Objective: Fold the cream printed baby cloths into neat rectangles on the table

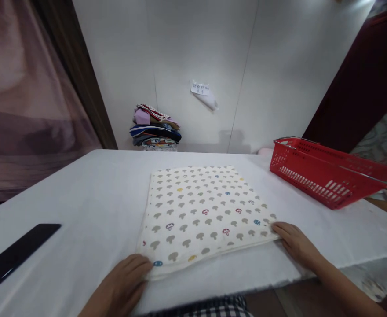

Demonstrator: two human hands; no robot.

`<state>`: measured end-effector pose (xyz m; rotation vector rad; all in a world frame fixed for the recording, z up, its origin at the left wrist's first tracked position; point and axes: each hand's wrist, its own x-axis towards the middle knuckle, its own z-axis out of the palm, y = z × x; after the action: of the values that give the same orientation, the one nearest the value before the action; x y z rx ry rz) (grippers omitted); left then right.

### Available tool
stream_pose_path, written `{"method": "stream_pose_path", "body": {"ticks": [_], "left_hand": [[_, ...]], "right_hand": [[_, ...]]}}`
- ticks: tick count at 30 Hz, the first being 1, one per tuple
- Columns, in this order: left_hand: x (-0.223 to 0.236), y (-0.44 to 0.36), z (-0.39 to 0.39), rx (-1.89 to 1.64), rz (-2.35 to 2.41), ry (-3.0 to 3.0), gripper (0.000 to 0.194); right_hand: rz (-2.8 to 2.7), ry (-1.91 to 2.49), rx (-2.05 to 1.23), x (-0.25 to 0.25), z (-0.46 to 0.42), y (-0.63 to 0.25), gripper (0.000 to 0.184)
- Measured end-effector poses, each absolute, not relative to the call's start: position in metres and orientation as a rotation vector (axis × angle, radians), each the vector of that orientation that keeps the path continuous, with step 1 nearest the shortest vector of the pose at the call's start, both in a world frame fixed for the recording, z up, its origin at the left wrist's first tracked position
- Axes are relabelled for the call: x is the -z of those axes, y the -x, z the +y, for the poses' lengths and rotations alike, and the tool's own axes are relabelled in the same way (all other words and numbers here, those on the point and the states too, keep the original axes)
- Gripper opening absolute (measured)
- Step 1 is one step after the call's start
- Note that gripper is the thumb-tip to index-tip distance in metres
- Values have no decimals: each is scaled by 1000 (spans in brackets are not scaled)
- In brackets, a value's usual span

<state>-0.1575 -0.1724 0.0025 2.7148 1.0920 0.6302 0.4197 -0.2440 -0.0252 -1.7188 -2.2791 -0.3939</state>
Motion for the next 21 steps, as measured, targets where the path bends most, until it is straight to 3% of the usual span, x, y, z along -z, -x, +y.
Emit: {"method": "stream_pose_path", "body": {"ticks": [5, 21], "left_hand": [[3, 164, -173, -679, 1053, -2954, 41], [-16, 138, -174, -773, 1111, -2895, 25]], "right_hand": [[-2208, 1768, 378, 40, -244, -438, 44], [-1857, 1806, -57, 51, -243, -461, 36]]}}
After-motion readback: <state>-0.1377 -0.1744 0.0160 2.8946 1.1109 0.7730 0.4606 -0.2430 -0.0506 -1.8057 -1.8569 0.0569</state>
